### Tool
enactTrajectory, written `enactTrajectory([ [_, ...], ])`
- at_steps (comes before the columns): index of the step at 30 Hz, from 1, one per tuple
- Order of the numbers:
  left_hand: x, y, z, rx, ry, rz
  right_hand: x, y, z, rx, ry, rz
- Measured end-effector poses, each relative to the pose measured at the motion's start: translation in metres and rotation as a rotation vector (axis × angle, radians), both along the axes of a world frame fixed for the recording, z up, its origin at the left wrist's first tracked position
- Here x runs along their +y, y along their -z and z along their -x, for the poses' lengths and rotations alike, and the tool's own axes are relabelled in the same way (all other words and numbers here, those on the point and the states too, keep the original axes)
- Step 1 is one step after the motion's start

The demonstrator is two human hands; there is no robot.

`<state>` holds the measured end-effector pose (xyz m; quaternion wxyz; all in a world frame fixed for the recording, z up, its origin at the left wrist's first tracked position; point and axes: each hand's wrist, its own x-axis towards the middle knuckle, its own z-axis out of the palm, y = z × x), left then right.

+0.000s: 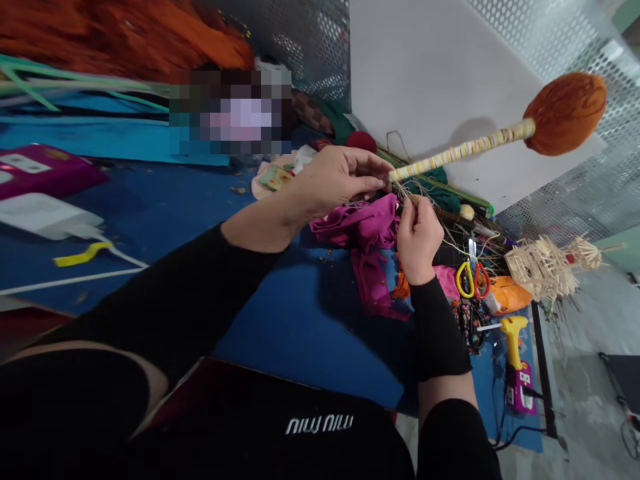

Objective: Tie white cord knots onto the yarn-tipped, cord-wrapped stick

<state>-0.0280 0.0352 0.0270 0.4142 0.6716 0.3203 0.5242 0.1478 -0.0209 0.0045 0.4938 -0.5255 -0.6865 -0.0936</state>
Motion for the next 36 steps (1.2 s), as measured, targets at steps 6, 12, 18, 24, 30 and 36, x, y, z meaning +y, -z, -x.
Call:
enactTrajectory([
  [6, -0.001, 0.006, -0.007, 0.140, -0.148, -0.132, -0.006, -0.001, 0.000, -0.249, -0.011, -0.112],
  [12, -0.011, 0.005, -0.011, 0.331, -0.204, -0.228, -0.014, -0.017, -0.010, -0.386, 0.051, -0.099],
  [18, -0.027, 0.005, -0.020, 0.599, -0.269, -0.296, -0.005, -0.024, -0.027, -0.440, 0.145, -0.124],
  [24, -0.034, 0.006, -0.022, 0.653, -0.222, -0.380, 0.001, -0.025, -0.035, -0.407, 0.089, -0.058],
  [30, -0.036, 0.011, -0.024, 0.697, -0.251, -0.472, 0.002, -0.027, -0.035, -0.433, 0.106, 0.021],
  [36, -0.035, 0.015, -0.024, 0.703, -0.229, -0.606, 0.001, -0.030, -0.036, -0.489, 0.145, 0.052],
])
